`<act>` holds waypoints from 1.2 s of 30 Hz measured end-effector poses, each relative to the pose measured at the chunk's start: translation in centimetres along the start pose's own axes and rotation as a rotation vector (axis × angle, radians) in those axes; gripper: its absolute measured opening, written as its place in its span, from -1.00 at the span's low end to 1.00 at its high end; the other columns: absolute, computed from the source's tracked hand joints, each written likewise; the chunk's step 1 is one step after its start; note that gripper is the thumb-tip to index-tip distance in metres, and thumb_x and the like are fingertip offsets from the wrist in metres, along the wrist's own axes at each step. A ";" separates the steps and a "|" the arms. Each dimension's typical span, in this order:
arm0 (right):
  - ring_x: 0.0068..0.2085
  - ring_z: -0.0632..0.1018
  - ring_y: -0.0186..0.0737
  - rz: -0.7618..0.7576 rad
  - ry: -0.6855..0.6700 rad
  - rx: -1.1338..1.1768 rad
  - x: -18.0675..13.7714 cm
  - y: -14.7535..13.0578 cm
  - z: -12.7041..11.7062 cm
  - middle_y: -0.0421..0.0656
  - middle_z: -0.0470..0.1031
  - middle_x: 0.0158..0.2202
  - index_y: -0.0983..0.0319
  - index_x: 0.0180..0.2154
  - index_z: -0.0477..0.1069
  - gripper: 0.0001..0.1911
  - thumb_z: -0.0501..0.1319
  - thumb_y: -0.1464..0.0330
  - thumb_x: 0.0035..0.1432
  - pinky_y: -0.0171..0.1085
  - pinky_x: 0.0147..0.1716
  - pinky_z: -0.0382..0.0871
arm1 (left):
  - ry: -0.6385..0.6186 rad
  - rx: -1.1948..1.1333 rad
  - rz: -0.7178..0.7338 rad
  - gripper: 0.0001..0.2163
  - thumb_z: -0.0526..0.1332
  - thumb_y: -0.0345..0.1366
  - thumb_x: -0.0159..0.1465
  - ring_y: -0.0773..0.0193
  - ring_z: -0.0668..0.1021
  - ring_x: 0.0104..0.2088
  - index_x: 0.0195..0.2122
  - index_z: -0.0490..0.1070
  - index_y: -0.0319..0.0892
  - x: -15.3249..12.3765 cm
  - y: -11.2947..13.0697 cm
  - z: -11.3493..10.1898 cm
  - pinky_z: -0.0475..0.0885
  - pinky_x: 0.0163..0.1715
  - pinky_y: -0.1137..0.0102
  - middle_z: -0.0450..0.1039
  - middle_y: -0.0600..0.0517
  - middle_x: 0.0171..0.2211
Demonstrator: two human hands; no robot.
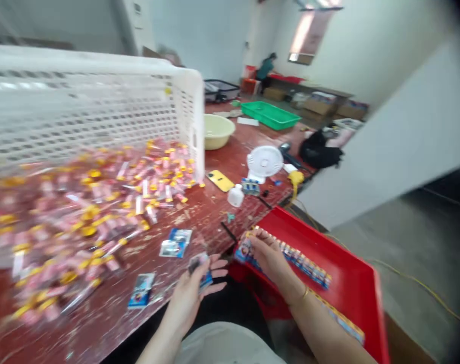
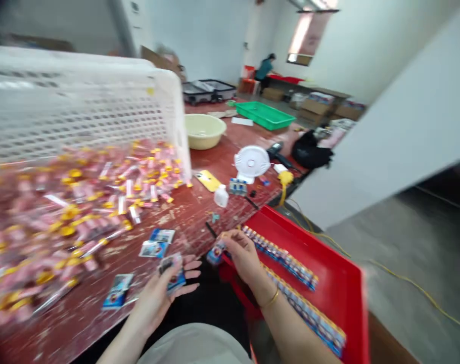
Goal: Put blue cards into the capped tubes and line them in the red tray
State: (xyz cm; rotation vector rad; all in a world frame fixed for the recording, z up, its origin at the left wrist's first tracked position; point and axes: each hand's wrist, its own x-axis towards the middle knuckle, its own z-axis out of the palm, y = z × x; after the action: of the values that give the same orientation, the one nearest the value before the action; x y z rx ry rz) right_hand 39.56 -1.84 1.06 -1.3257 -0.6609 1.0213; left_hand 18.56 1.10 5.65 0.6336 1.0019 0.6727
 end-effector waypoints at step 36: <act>-0.07 0.44 0.05 -0.581 0.392 -0.909 2.0 7.2 -14.7 0.04 0.41 -0.14 0.24 -0.12 0.35 -0.70 0.17 0.30 0.07 0.04 -0.01 0.30 | 0.123 0.121 -0.002 -0.63 0.41 -0.11 0.00 0.04 0.64 -0.28 -0.27 0.54 -0.31 -1.2 -0.8 -3.4 0.52 -0.34 0.30 0.61 -0.24 -0.26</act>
State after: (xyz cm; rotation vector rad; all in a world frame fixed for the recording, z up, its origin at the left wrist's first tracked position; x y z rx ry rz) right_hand 51.68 -7.30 -8.70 -1.8678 -1.1766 -0.0695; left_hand 15.17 0.22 4.32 0.7037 1.1635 0.6591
